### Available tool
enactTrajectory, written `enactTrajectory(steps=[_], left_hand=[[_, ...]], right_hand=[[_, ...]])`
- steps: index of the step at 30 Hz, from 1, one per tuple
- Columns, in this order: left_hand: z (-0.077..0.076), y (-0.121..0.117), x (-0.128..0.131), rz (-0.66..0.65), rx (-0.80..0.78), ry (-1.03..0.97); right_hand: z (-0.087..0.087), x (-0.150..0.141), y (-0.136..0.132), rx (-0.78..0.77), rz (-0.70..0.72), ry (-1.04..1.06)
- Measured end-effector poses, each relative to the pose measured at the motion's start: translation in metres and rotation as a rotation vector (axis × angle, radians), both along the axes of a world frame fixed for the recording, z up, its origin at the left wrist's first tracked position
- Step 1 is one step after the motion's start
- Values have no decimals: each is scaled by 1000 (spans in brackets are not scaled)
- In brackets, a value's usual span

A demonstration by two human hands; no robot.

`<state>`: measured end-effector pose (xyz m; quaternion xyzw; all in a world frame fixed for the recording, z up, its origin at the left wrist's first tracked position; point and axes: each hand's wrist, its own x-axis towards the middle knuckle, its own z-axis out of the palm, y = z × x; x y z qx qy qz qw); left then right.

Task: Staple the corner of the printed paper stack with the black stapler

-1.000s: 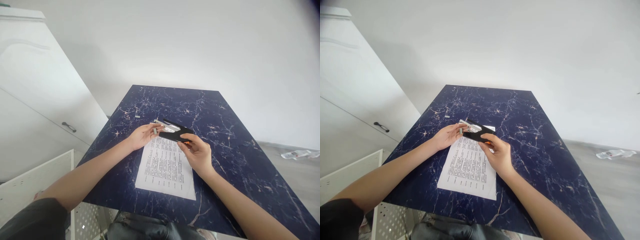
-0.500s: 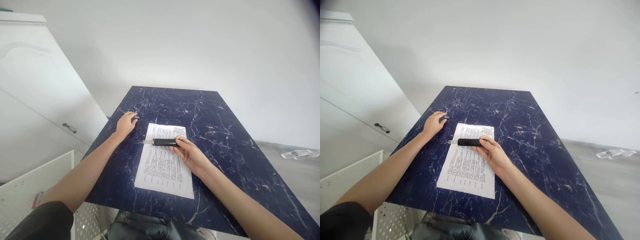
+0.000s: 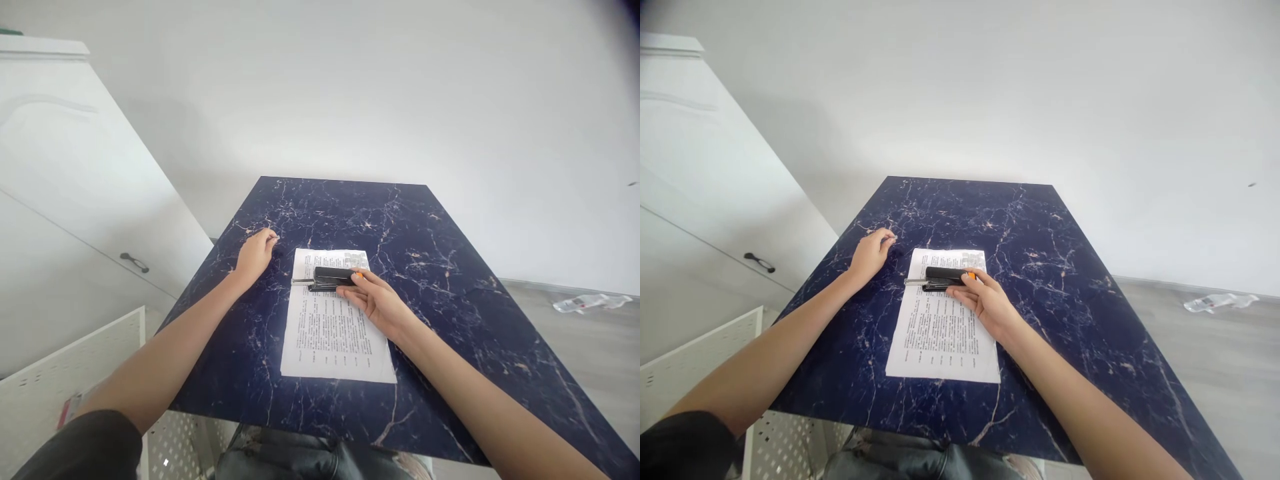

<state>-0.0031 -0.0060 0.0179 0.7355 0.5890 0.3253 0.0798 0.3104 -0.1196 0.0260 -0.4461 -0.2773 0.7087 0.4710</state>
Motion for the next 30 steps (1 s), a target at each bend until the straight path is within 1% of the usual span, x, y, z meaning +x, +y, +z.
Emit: enactTrajectory(steps=[3,4,5,6,8,9,10,12,13,15,16,18,19,21,23,27,30], left_hand=[[8,-18,18,-180,18,-300],[12,-28,26,-214,14,-369],[15,-38,34,-243,14,-431],[19,-50,43,-266,9,-498],[24,-73,60,-337,-54,-607],[26,-84,69,-386,-122,-670],[27,-95,77,-441,-201,-746],[28,-113,91,-524,-371,-932],[29,-121,98,-537,-450,-1033],[29,-133,106,-534,-606,-1214],[28,-136,109,-528,-680,-1290],[28,-141,112,-520,-801,-1419],[27,-141,112,-519,-843,-1476],[27,-141,111,-527,-885,-1561],[28,-140,110,-544,-894,-1582],[31,-140,109,-564,-853,-1551],[33,-141,108,-590,-839,-1574]], right_hand=[[5,7,1,49,24,-134],[8,10,1,100,6,-231],[11,13,0,180,-43,-360],[14,16,-2,289,-113,-509],[19,18,-9,568,-265,-784],[21,16,-13,724,-316,-880],[22,14,-18,888,-326,-938],[21,4,-28,1206,-279,-980],[20,-1,-33,1349,-245,-989],[17,-13,-39,1572,-147,-1019],[16,-17,-41,1643,-101,-1048],[15,-24,-41,1719,-10,-1115],[15,-26,-41,1728,19,-1142],[15,-28,-40,1713,29,-1178],[14,-28,-39,1687,17,-1204],[11,-28,-40,1646,13,-1249],[11,-29,-39,1623,-14,-1250]])
